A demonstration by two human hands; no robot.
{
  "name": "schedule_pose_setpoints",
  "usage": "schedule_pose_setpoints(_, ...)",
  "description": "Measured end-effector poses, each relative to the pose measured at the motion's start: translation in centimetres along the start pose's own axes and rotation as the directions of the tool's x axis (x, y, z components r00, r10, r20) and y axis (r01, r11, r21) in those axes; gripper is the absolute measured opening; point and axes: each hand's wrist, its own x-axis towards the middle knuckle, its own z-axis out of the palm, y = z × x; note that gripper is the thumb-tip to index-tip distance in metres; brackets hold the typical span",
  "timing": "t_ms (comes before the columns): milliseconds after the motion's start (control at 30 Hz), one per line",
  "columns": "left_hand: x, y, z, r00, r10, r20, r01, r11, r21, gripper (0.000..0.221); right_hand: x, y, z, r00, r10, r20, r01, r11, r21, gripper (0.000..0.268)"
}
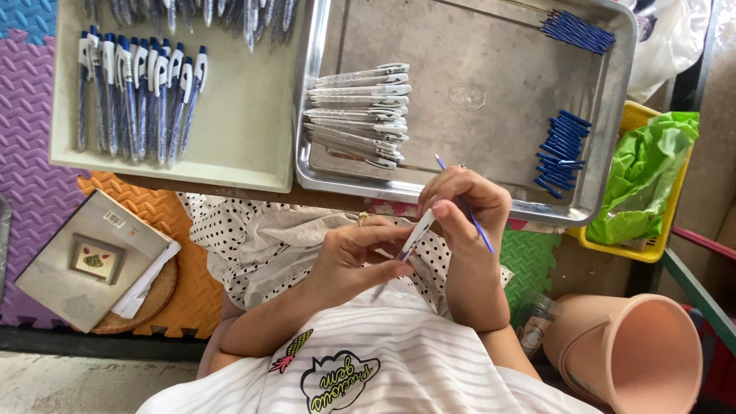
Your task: The person assembles ballpoint pens by hand, inserting blue ink cartridges into white pen bodies, placing components on a metal tray and sorting them into containers.
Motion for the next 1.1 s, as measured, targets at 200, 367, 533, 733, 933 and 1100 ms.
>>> schedule_pose_setpoints(200, 0.2, 0.1, 0.6, 1.0, 0.025, 0.001, -0.025, 0.998, 0.066, 0.031, 0.5, -1.7, 0.5, 0.995, 0.08, 0.05, -0.077, 0.995, -0.07, 0.031)
schedule_pose_setpoints(367, 0.3, 0.1, 0.1, 0.999, -0.028, 0.025, 0.028, 0.999, -0.031, 0.03, 1.3, -2.2, 0.9, 0.995, 0.065, 0.076, -0.057, 0.993, -0.102, 0.034)
schedule_pose_setpoints(533, 0.0, -0.3, -0.3, 0.991, -0.102, 0.082, 0.112, 0.986, -0.122, 0.032, 1.0, -1.7, 0.0, 0.993, 0.114, 0.007, -0.114, 0.993, 0.004, 0.034)
schedule_pose_setpoints(733, -0.5, -1.3, -1.4, 0.978, -0.172, 0.115, 0.184, 0.977, -0.111, 0.032, 1.0, 0.4, -4.1, 0.989, 0.117, -0.092, -0.107, 0.989, 0.105, 0.035)
schedule_pose_setpoints(933, 0.6, -2.7, -4.2, 0.972, -0.216, 0.096, 0.215, 0.976, 0.024, 0.035, -1.3, 1.3, -9.4, 0.956, 0.205, -0.21, -0.178, 0.974, 0.14, 0.028)
schedule_pose_setpoints(1100, 3.6, -3.6, -4.9, 0.994, -0.113, 0.01, 0.112, 0.992, 0.064, 0.028, -5.5, 3.2, -10.4, 0.89, 0.386, -0.243, -0.333, 0.913, 0.235, 0.025)
